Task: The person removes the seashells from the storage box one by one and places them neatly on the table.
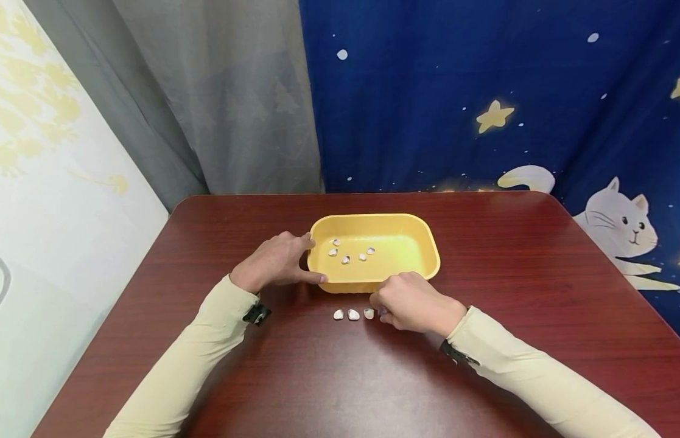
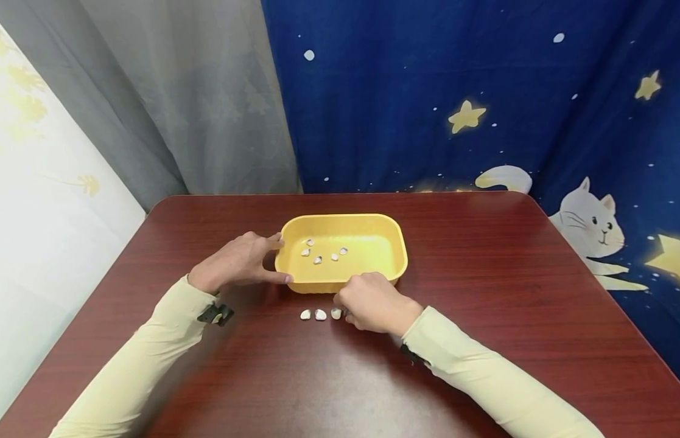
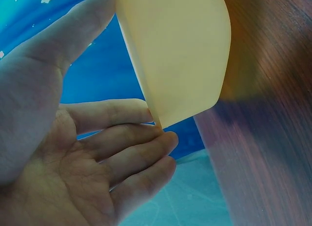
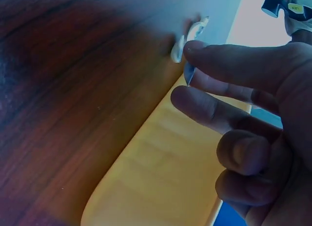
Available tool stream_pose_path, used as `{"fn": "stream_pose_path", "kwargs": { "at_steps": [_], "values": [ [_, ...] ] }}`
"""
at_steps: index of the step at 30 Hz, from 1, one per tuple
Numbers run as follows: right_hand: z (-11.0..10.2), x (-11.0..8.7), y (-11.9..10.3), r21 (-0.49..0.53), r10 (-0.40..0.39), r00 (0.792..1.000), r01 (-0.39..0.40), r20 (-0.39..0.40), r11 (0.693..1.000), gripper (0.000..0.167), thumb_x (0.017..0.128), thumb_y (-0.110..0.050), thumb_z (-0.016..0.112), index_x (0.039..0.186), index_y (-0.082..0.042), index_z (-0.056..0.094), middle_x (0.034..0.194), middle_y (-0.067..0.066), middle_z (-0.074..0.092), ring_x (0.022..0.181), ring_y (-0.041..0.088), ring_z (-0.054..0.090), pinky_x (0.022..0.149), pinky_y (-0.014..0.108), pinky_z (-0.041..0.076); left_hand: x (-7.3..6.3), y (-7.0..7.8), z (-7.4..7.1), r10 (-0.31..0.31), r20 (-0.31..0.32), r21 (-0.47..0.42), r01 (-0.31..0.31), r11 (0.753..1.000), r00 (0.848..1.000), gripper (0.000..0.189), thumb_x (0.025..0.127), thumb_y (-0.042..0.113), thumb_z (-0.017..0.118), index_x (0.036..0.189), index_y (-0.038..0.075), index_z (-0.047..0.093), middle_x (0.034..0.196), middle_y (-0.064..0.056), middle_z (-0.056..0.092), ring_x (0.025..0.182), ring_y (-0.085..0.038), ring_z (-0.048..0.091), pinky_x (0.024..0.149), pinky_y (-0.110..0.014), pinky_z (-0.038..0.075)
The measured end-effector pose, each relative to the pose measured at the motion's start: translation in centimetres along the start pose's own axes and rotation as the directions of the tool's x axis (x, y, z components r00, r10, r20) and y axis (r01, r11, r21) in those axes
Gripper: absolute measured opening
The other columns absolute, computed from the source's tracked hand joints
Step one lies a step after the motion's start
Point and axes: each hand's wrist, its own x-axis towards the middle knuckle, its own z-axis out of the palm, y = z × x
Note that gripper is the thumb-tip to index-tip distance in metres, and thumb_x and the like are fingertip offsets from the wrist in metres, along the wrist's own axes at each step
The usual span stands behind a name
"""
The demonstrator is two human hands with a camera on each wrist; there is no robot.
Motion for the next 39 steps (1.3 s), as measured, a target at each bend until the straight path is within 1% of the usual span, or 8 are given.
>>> {"fn": "stream_pose_path", "kwargs": {
  "at_steps": [4,12,15,20,29,36,39],
  "values": [
    [0.4,0.0,0.0,-0.010,0.014,1.000,-0.014,0.009,1.000,0.028,0.069,-0.018,0.086,0.063,-0.024,0.060,0.059,-0.012,0.059,0.055,0.010,0.057,0.052,0.033,0.047,-0.1,0.0,-0.1,0.010,-0.011,-0.004,-0.010,1.000,1.000,0.083,0.077,0.060,0.079,0.134,0.002,0.061,0.122,-0.019,0.070,0.083,-0.021,0.063,0.076,-0.037,0.055],
    [1.0,0.0,0.0,-0.028,0.039,0.999,-0.039,-0.001,0.999,0.025,0.068,-0.018,0.086,0.064,-0.023,0.063,0.059,-0.010,0.061,0.054,0.014,0.059,0.051,0.036,0.047,0.1,0.0,-0.1,0.007,-0.008,-0.004,-0.007,1.000,1.000,0.083,0.078,0.060,0.078,0.135,0.002,0.061,0.130,-0.020,0.066,0.089,-0.022,0.064,0.080,-0.039,0.056],
    [1.1,0.1,0.0,-0.021,0.048,0.999,-0.048,-0.012,0.999,0.024,0.069,-0.019,0.086,0.064,-0.023,0.063,0.059,-0.009,0.062,0.053,0.015,0.059,0.050,0.036,0.047,0.1,-0.1,-0.1,0.011,-0.018,0.005,-0.011,1.000,1.000,0.082,0.078,0.061,0.078,0.133,0.003,0.062,0.126,-0.019,0.068,0.087,-0.021,0.064,0.079,-0.039,0.056],
    [1.2,0.1,0.0,-0.013,0.061,0.998,-0.061,-0.015,0.998,0.024,0.070,-0.020,0.086,0.064,-0.023,0.063,0.059,-0.008,0.063,0.052,0.014,0.059,0.049,0.036,0.046,0.0,-0.1,-0.1,0.015,-0.033,0.012,-0.014,1.000,0.999,0.081,0.077,0.061,0.078,0.131,0.003,0.063,0.113,-0.016,0.072,0.081,-0.021,0.063,0.076,-0.039,0.055],
    [1.3,0.2,-0.1,0.005,0.067,0.998,-0.067,-0.001,0.998,0.023,0.072,-0.021,0.086,0.064,-0.024,0.064,0.058,-0.010,0.062,0.053,0.012,0.058,0.049,0.035,0.046,0.0,-0.1,-0.1,0.021,-0.032,0.011,-0.021,1.000,0.999,0.083,0.077,0.061,0.078,0.133,0.002,0.062,0.111,-0.016,0.072,0.079,-0.018,0.061,0.074,-0.037,0.054],
    [1.4,0.2,-0.2,0.011,0.066,0.998,-0.066,-0.001,0.998,0.025,0.071,-0.018,0.086,0.064,-0.024,0.063,0.057,-0.011,0.058,0.053,0.012,0.056,0.049,0.034,0.045,0.1,-0.2,0.0,0.020,-0.021,-0.005,-0.020,1.000,1.000,0.078,0.077,0.060,0.079,0.127,0.002,0.063,0.091,-0.010,0.069,0.072,-0.017,0.057,0.065,-0.031,0.048],
    [1.3,0.2,-0.2,0.015,0.066,0.998,-0.066,0.006,0.998,0.026,0.070,-0.018,0.086,0.064,-0.024,0.062,0.057,-0.012,0.057,0.053,0.011,0.055,0.049,0.034,0.045,0.1,-0.1,0.1,0.017,-0.016,-0.001,-0.017,1.000,1.000,0.079,0.077,0.060,0.079,0.129,0.002,0.062,0.097,-0.011,0.071,0.074,-0.017,0.057,0.066,-0.030,0.048]
  ]
}}
